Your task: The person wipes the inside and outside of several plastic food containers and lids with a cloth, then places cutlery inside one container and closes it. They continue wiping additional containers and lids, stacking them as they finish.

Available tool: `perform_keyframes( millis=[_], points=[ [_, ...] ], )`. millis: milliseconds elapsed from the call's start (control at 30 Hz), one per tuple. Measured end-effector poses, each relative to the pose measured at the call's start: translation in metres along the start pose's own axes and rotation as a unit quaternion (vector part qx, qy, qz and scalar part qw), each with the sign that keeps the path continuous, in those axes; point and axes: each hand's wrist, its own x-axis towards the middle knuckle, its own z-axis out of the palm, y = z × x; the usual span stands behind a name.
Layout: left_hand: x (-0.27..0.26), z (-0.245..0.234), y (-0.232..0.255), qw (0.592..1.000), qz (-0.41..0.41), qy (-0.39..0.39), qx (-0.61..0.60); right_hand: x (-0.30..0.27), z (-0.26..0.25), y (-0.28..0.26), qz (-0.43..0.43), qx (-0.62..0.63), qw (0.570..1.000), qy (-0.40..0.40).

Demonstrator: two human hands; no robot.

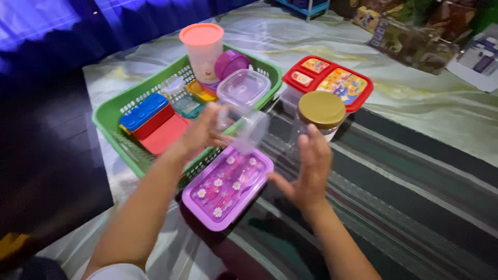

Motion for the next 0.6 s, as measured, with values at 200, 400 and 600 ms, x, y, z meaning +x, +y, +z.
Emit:
perform_keyframes(
  millis=[200, 400, 600],
  points=[
    [-0.044, 0.058, -0.017, 0.991, -0.061, -0.107, -0.041, 0.041, -0.032, -0.051, 0.092, 0.147, 0.979, -0.104],
    [0.023, -0.056, -0.027, 0.918, 0.086, 0.156, 0.354, 0.063, -0.12, -0.014, 0.145, 0.039, 0.952, -0.267],
    [0.052, -0.191, -0.099, 0.741, -0.19, 0.11, 0.634, 0.037, -0.133, 0.064, 0.283, -0.121, 0.886, -0.347]
  ],
)
